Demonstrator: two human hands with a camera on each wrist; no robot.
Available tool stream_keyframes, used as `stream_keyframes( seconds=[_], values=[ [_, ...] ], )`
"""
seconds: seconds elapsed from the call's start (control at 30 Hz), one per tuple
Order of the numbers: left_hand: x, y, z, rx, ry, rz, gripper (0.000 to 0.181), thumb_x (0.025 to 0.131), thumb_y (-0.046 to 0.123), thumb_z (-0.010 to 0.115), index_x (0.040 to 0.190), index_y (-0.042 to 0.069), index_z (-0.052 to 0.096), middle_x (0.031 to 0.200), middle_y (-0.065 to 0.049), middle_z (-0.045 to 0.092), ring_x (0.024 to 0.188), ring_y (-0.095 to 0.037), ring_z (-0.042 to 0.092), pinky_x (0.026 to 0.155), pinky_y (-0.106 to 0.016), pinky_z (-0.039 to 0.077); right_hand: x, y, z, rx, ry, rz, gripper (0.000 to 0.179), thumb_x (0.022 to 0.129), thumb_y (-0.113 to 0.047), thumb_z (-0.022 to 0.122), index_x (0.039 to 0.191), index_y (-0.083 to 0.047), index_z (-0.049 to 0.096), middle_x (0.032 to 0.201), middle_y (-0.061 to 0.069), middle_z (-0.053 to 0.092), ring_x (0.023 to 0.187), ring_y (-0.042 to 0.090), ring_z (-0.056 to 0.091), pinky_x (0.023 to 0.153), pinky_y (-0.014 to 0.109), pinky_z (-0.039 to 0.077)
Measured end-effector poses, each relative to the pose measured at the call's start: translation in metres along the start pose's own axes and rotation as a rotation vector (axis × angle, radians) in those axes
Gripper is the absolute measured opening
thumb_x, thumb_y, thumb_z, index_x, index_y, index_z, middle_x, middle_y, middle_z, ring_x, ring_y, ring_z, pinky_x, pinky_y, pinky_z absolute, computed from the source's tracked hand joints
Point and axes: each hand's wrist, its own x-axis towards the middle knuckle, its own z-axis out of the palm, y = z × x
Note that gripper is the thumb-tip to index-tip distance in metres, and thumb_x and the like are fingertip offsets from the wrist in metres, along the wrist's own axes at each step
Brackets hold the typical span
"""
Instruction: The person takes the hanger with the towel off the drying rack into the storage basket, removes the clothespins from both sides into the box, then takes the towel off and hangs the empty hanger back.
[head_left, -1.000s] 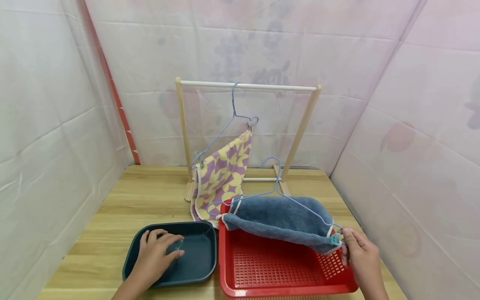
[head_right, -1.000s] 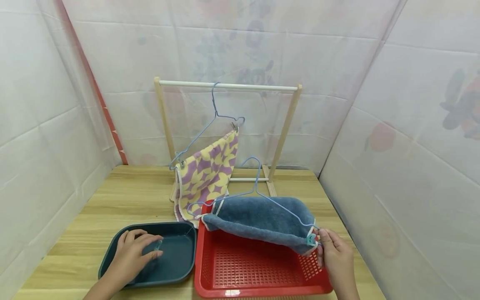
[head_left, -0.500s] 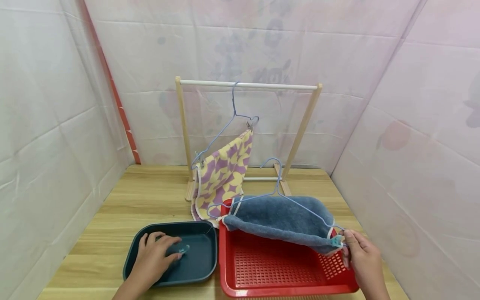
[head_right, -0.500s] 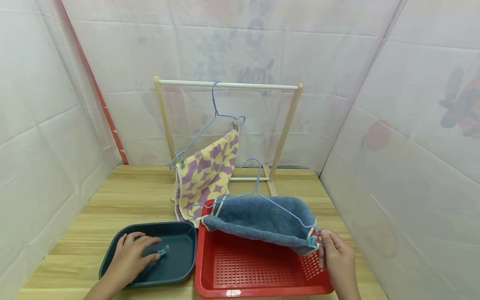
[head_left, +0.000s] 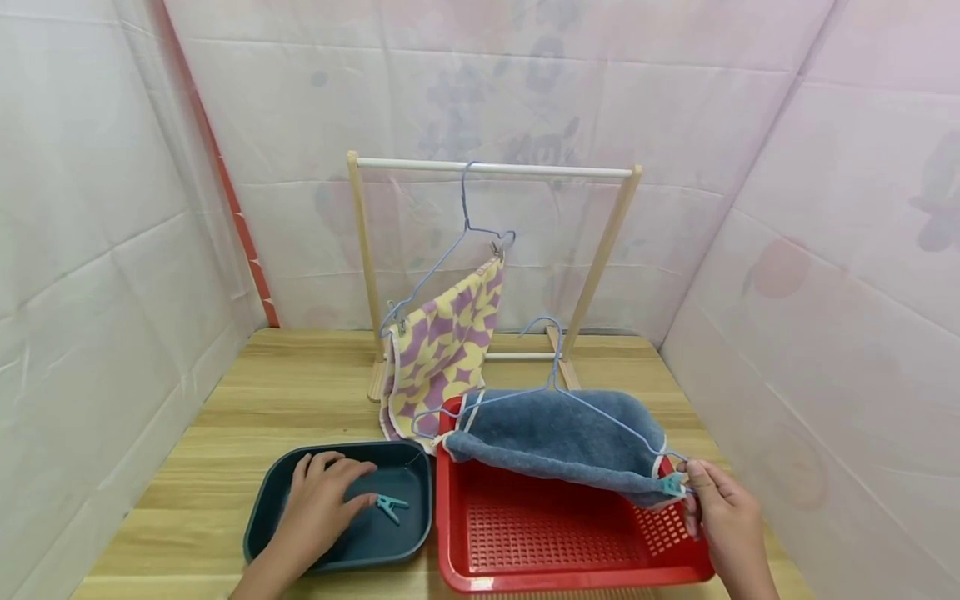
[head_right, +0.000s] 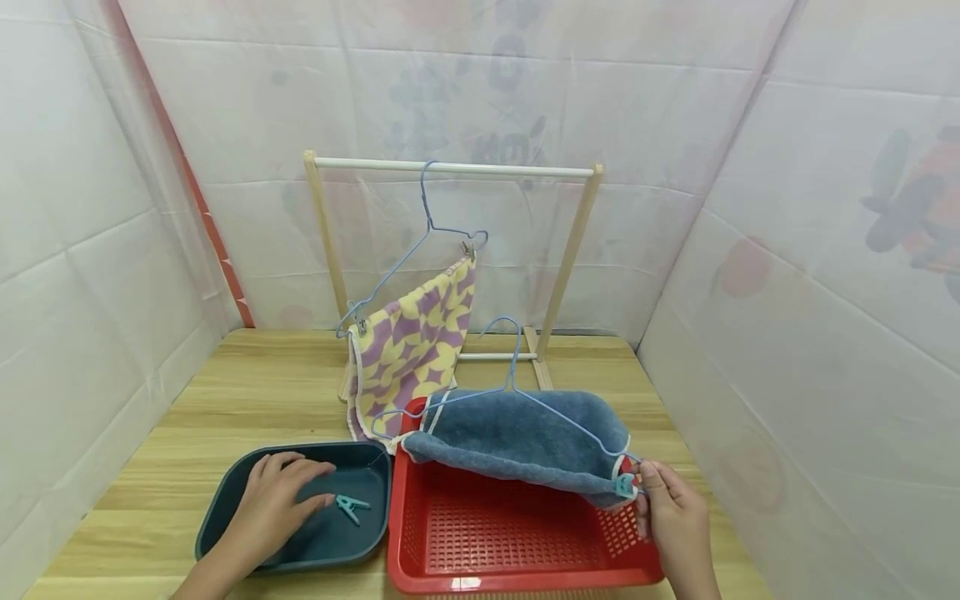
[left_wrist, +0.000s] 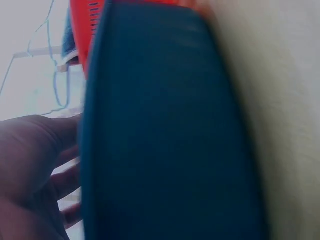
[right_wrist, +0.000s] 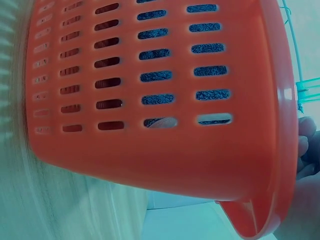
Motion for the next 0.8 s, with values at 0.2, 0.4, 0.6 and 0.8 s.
stream_keyframes(
  seconds=[0.2,0.4,0.6,0.8],
  values=[
    [0.01,0.016,-0.007,-0.006,0.033,0.025,0.036,0.084,0.035,0.082,0.118,0.025,0.074,0.116,0.007,0.072,0.122,-0.029,0.051,0.112,-0.06,0.025,-0.002,0.0,-0.001,0.038,-0.018,-0.003,0.033,0.104,-0.029,0.056,0.103,0.002,0.066,0.063,0.003,0.05,0.045,0.019,0.045,0.041,0.031,0.043],
    [0.017,0.041,-0.013,-0.02,0.064,0.04,0.035,0.086,0.041,0.079,0.118,0.028,0.074,0.12,0.009,0.071,0.122,-0.025,0.051,0.105,-0.058,0.035,-0.002,0.001,-0.001,0.006,-0.014,0.006,0.031,0.104,-0.03,0.055,0.102,-0.001,0.067,0.062,0.003,0.05,0.045,0.02,0.045,0.041,0.031,0.043],
    [0.03,0.073,-0.015,-0.041,0.121,0.163,0.035,0.085,0.042,0.08,0.116,0.028,0.075,0.116,0.01,0.071,0.112,-0.018,0.054,0.095,-0.049,0.043,-0.002,0.004,-0.002,0.016,-0.004,0.025,0.029,0.103,-0.03,0.056,0.101,-0.004,0.068,0.062,0.003,0.05,0.044,0.02,0.045,0.041,0.031,0.042],
    [0.044,0.116,-0.014,-0.055,0.073,0.351,0.033,0.09,0.045,0.074,0.117,0.027,0.074,0.116,0.01,0.07,0.109,-0.013,0.054,0.093,-0.044,0.045,-0.003,0.008,-0.001,0.034,-0.016,0.006,0.032,0.104,-0.029,0.056,0.101,0.001,0.066,0.061,0.004,0.049,0.042,0.021,0.044,0.04,0.034,0.04]
  ],
)
